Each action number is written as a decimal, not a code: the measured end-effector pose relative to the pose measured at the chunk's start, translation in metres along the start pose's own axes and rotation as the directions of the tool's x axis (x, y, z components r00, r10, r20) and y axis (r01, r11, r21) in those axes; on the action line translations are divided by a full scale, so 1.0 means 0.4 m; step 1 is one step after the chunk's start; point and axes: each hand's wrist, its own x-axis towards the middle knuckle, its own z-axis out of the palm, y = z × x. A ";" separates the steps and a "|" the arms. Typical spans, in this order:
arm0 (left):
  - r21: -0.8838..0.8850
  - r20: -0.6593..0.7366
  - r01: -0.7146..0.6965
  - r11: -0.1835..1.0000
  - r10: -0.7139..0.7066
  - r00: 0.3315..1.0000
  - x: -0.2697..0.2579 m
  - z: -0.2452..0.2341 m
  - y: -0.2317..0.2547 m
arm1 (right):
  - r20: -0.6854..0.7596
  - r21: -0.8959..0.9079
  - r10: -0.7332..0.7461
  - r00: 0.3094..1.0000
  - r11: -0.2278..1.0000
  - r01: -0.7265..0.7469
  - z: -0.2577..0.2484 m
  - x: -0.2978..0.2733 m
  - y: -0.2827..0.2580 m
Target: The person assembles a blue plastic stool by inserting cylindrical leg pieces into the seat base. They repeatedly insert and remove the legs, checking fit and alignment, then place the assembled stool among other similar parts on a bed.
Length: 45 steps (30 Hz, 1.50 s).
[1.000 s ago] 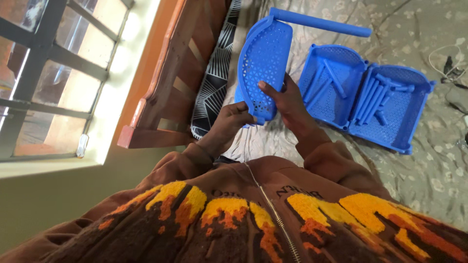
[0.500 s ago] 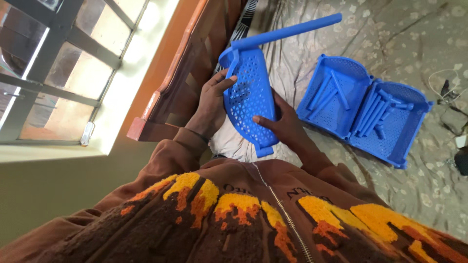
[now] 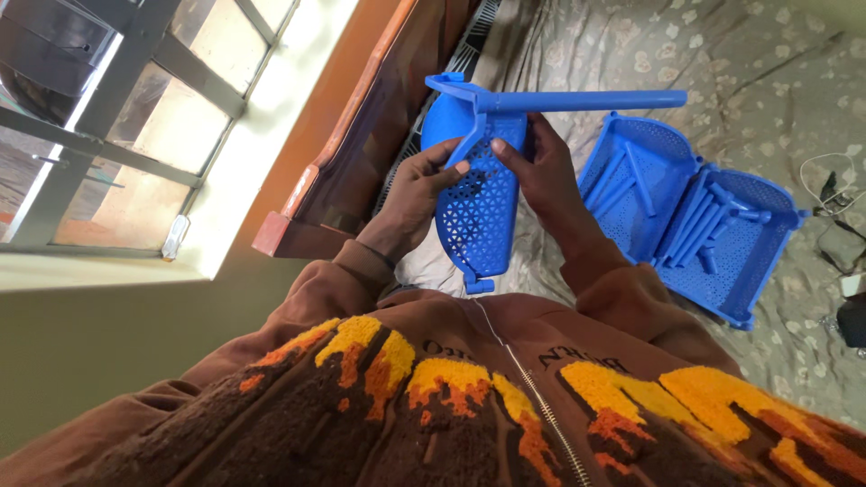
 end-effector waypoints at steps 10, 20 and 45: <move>0.228 -0.040 -0.086 0.970 0.098 0.994 0.041 -0.015 0.062 | -0.052 -0.043 -0.030 0.998 0.999 0.028 0.059 -0.012 -0.035; 0.387 -0.081 -0.022 0.922 0.058 0.995 0.071 -0.016 0.127 | 0.037 -0.045 -0.001 0.999 0.999 0.002 0.058 0.000 -0.014; 0.418 -0.114 -0.069 0.906 0.128 0.985 0.075 0.002 0.110 | -0.135 0.525 0.355 0.925 0.817 -0.237 -0.045 0.044 -0.039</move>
